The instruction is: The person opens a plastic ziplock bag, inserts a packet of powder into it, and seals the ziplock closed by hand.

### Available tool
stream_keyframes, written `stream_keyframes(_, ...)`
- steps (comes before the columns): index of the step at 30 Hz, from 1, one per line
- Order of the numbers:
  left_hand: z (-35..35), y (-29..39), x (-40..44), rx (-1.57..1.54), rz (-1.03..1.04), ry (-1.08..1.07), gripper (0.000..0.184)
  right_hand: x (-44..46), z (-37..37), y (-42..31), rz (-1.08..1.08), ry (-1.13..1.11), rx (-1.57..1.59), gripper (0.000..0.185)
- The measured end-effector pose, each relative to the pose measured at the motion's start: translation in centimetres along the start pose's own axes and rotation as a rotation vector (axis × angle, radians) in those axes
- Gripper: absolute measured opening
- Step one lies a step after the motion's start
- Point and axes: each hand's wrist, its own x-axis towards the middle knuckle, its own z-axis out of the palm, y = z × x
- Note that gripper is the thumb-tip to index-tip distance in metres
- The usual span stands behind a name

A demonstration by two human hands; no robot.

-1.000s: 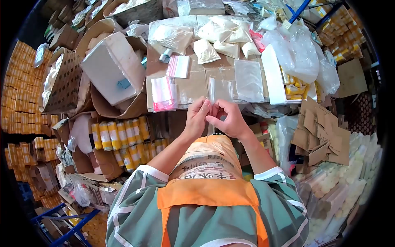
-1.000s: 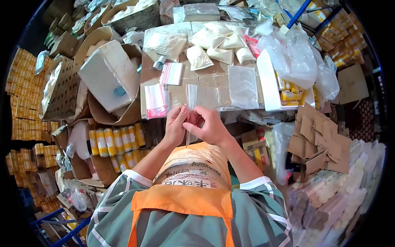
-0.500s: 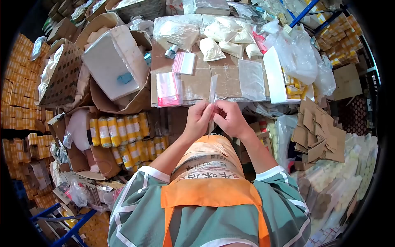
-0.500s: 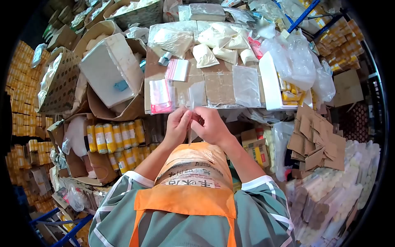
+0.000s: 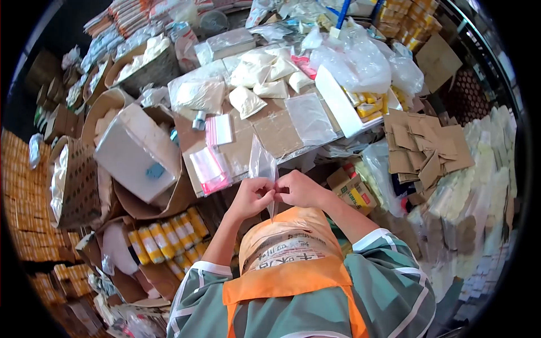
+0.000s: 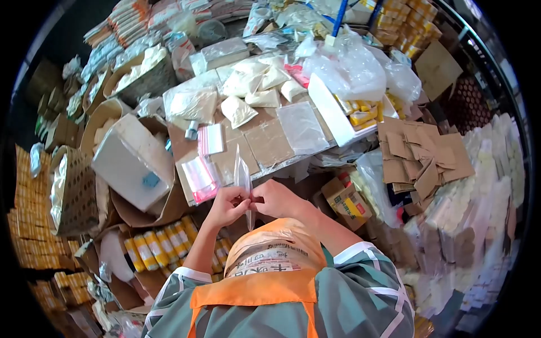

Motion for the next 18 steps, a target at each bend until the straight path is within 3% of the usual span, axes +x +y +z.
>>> stream_keyframes(3,0.9,1.0,0.9,-0.248,-0.074,-0.061,0.016,-1.1,-1.2,0.4,0.069,-0.096,0.228,0.019)
stream_keyframes(6,2.6,3.1,2.2,-0.133,-0.191,-0.122,0.024,-1.8,-2.6,1.5,-0.057,-0.046,0.279,0.015)
stream_keyframes(8,4.0,2.7,3.3,-0.09,-0.122,-0.144,0.027,-2.5,-4.2,1.7,-0.089,-0.032,0.222,0.015)
stream_keyframes(10,4.8,2.5,4.5,-0.111,-0.221,-0.199,0.03,-3.4,-6.4,1.5,0.036,-0.129,0.147,0.016)
stream_keyframes(12,6.1,3.3,5.5,-0.231,-0.24,-0.256,0.034,-4.3,-7.7,2.5,-0.006,-0.162,0.254,0.024)
stream_keyframes(15,8.3,4.3,7.9,-0.143,-0.051,-0.385,0.031,-5.7,-10.6,3.1,-0.038,-0.172,0.007,0.032)
stream_keyframes(18,9.6,6.2,10.0,-0.252,-0.08,-0.488,0.036,-7.0,-13.2,3.9,-0.09,-0.251,0.43,0.04)
